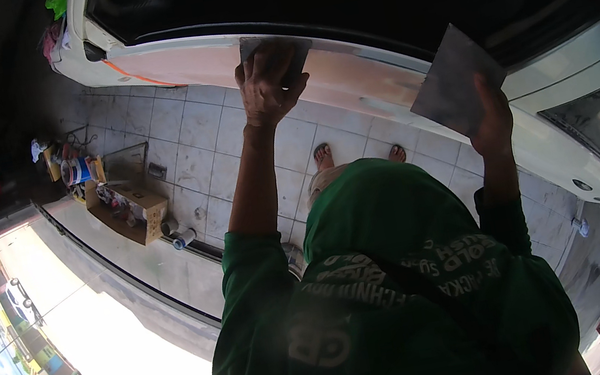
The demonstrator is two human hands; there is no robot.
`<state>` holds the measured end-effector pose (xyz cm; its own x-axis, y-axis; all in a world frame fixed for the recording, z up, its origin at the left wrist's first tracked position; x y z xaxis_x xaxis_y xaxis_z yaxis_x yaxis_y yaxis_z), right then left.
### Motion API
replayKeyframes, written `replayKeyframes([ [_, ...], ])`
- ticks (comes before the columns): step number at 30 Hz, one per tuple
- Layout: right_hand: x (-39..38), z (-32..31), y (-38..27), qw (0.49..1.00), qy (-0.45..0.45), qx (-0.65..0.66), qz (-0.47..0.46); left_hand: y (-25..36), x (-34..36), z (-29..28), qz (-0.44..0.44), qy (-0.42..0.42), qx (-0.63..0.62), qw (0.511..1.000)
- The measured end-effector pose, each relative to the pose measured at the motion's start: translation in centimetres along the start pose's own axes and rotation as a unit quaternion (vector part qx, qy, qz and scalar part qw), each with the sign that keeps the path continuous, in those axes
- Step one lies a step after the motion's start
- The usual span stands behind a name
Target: The person sands the surface of a white car door with a pink primer patch using a sanding block. They move along the door, sanding different sections and occasionally switching sanding blocks.
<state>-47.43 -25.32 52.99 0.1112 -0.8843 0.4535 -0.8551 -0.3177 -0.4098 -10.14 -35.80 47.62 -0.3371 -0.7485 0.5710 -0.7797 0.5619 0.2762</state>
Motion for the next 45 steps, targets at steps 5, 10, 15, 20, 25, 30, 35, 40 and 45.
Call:
replayKeyframes([
  [5, -0.7, -1.7, 0.3, 0.999, 0.032, -0.015, 0.005, 0.8, 0.2, -0.2, 0.066, -0.067, 0.084, 0.992],
  [10, -0.7, -1.9, -0.3, 0.999, 0.04, -0.007, -0.001, 0.1, 0.4, -0.1, 0.021, 0.01, -0.012, 1.0],
  [15, -0.5, -1.8, 0.3, 0.999, 0.037, -0.005, 0.024, 1.0, -0.2, -0.5, 0.001, -0.024, 0.032, 0.999],
  [20, -0.5, -2.0, 0.2, 0.999, 0.043, -0.011, 0.013, 3.2, 0.5, -1.2, -0.002, 0.001, -0.009, 1.0],
  [25, -0.7, -1.6, 0.4, 0.999, 0.044, 0.006, 0.005, 4.8, 0.9, 1.1, -0.019, -0.002, -0.003, 1.0],
  [30, -0.2, -2.4, 0.1, 0.998, 0.059, 0.023, 0.004, 4.8, -1.2, 0.9, -0.019, -0.058, 0.04, 0.997],
  [35, -0.6, -1.8, 0.5, 0.998, 0.051, 0.027, -0.012, 8.0, 1.2, 0.3, -0.006, 0.005, -0.012, 1.0],
  [40, -0.1, -0.3, 1.4, 0.989, 0.003, 0.146, 0.035, 9.7, 0.9, 2.1, -0.017, -0.016, 0.011, 1.0],
  [45, 1.0, 0.8, -1.2, 0.987, -0.013, 0.153, -0.035, 9.8, -0.3, -0.4, -0.084, -0.036, -0.288, 0.953],
])
Point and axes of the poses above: each hand's wrist, its own x-axis towards the middle knuckle, its own z-axis out of the palm, y = z × x, the point moved 10 cm from there along x, towards the middle knuckle, and after that the axes turned 7 degrees about z, right-handed, at the moved point
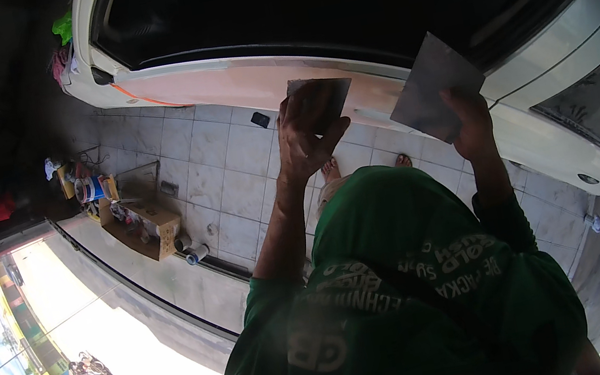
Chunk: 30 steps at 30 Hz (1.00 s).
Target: The person sands the surface of a white car door with a pink primer patch using a sanding block. They move along the door, sanding different sections and occasionally switching sanding blocks.
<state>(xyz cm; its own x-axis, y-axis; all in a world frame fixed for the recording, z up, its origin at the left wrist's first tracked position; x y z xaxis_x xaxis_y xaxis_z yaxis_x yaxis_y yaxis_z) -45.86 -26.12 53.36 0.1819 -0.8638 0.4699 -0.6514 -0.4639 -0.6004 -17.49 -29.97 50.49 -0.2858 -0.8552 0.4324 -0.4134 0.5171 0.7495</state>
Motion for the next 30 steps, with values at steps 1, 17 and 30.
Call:
replayKeyframes([
  [1, -0.5, 1.4, -0.2, 1.0, -0.007, -0.022, -0.008, 2.9, 0.7, -0.2, -0.038, -0.009, -0.155, 0.987],
  [17, 6.9, 6.8, -9.4, 0.957, -0.125, 0.23, 0.129, 7.6, 0.8, -3.1, 0.077, -0.077, -0.034, 0.993],
  [30, 2.2, -1.1, 2.2, 0.997, 0.052, -0.06, 0.01, -11.0, 0.4, -10.1, 0.078, 0.076, 0.306, 0.946],
])
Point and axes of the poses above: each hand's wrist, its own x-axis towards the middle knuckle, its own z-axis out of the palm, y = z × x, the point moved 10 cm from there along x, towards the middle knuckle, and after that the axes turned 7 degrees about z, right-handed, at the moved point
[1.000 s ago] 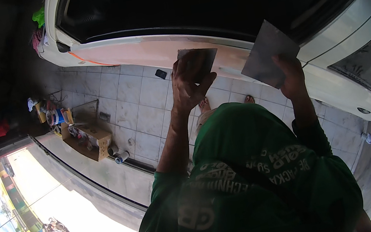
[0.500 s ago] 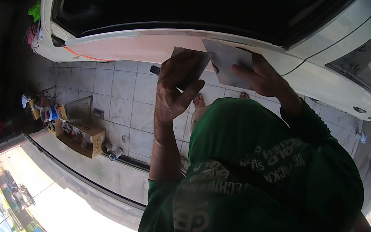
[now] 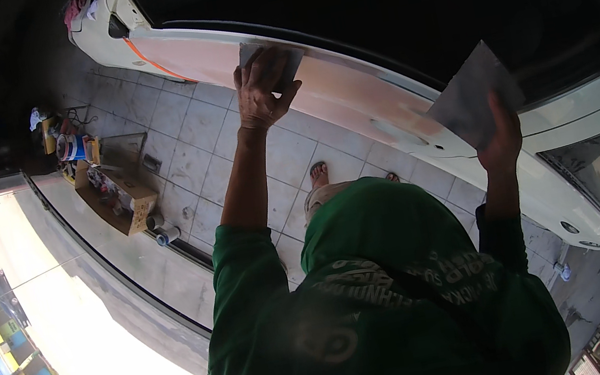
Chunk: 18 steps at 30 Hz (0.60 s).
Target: The person sands the surface of a white car door with a pink primer patch using a sanding block. They move along the door, sanding different sections and occasionally switching sanding blocks.
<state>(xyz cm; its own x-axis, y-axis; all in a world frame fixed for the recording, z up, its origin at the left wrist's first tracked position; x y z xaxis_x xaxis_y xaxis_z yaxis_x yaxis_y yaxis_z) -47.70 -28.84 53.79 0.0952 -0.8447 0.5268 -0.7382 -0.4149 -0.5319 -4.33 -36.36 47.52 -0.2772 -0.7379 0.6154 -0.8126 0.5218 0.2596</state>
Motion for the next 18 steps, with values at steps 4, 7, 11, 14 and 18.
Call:
replayKeyframes([
  [4, -1.0, -0.8, -1.0, 0.998, -0.011, -0.067, -0.007, -0.7, -0.4, 1.0, -0.006, 0.009, -0.015, 1.0],
  [7, -1.3, -1.5, -1.2, 0.996, -0.006, -0.086, 0.005, -1.5, -1.7, 1.0, -0.02, -0.025, -0.01, 0.999],
  [11, -1.5, 0.3, -3.1, 0.998, -0.017, -0.067, -0.005, -1.8, -3.5, -0.3, -0.25, 0.068, -0.446, 0.857],
  [14, -1.4, 4.3, -6.0, 0.999, -0.033, 0.01, -0.032, 5.5, -1.7, -2.9, -0.232, 0.127, -0.626, 0.733],
  [18, -1.8, 13.5, -4.4, 0.904, -0.17, 0.304, 0.247, 16.7, 2.5, -4.6, -0.085, 0.052, -0.734, 0.672],
])
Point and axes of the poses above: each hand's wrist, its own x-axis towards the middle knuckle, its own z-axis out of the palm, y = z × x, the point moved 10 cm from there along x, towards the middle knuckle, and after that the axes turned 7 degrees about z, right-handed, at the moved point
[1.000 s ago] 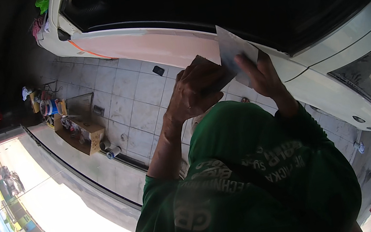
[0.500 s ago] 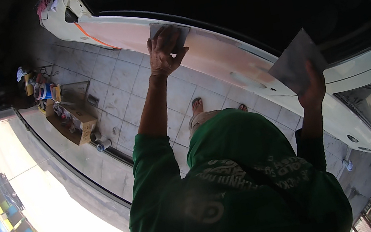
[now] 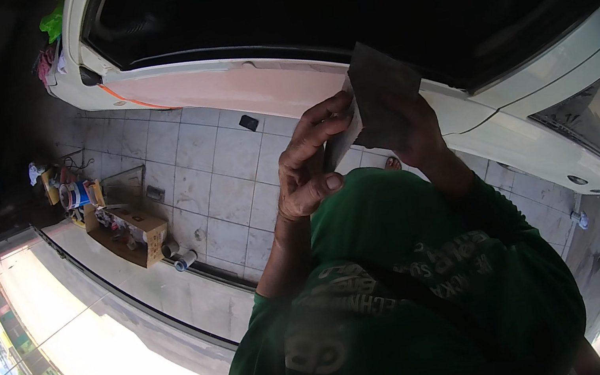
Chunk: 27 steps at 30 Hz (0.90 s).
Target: The person sands the surface of a white car door with a pink primer patch using a sanding block. They move along the door, sanding different sections and occasionally switching sanding blocks.
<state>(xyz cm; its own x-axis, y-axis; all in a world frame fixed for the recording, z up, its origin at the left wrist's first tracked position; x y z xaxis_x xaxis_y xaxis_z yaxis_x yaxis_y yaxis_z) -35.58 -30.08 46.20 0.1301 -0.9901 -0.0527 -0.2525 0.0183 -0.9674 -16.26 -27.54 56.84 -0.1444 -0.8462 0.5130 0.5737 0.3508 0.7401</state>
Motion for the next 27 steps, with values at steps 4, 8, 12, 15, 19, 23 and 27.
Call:
replayKeyframes([
  [4, -2.2, -1.9, -7.9, 0.934, 0.017, -0.128, -0.332, -2.2, -1.8, -3.0, -0.107, -0.124, 0.442, 0.882],
  [8, -2.3, -2.0, -8.3, 0.902, -0.022, -0.231, -0.365, 0.4, -1.8, -5.3, -0.085, -0.074, 0.483, 0.868],
  [12, 0.4, 1.0, -12.7, 0.984, -0.09, -0.06, -0.14, 2.7, 1.2, 0.0, -0.038, -0.13, 0.496, 0.858],
  [15, -0.2, -2.9, -10.3, 0.927, 0.068, -0.234, -0.286, -1.3, -1.1, -0.7, -0.049, -0.238, 0.506, 0.828],
  [19, -1.0, -8.9, -8.8, 0.848, 0.186, -0.359, -0.343, -1.3, -1.6, -11.7, 0.02, -0.065, 0.676, 0.733],
  [23, -1.3, -10.0, -8.2, 0.864, 0.167, -0.369, -0.299, -1.7, -0.1, -15.9, 0.082, -0.033, 0.73, 0.678],
  [27, -2.2, -10.4, -6.5, 0.87, 0.157, -0.378, -0.273, -3.6, 0.6, -17.7, 0.1, -0.028, 0.733, 0.672],
])
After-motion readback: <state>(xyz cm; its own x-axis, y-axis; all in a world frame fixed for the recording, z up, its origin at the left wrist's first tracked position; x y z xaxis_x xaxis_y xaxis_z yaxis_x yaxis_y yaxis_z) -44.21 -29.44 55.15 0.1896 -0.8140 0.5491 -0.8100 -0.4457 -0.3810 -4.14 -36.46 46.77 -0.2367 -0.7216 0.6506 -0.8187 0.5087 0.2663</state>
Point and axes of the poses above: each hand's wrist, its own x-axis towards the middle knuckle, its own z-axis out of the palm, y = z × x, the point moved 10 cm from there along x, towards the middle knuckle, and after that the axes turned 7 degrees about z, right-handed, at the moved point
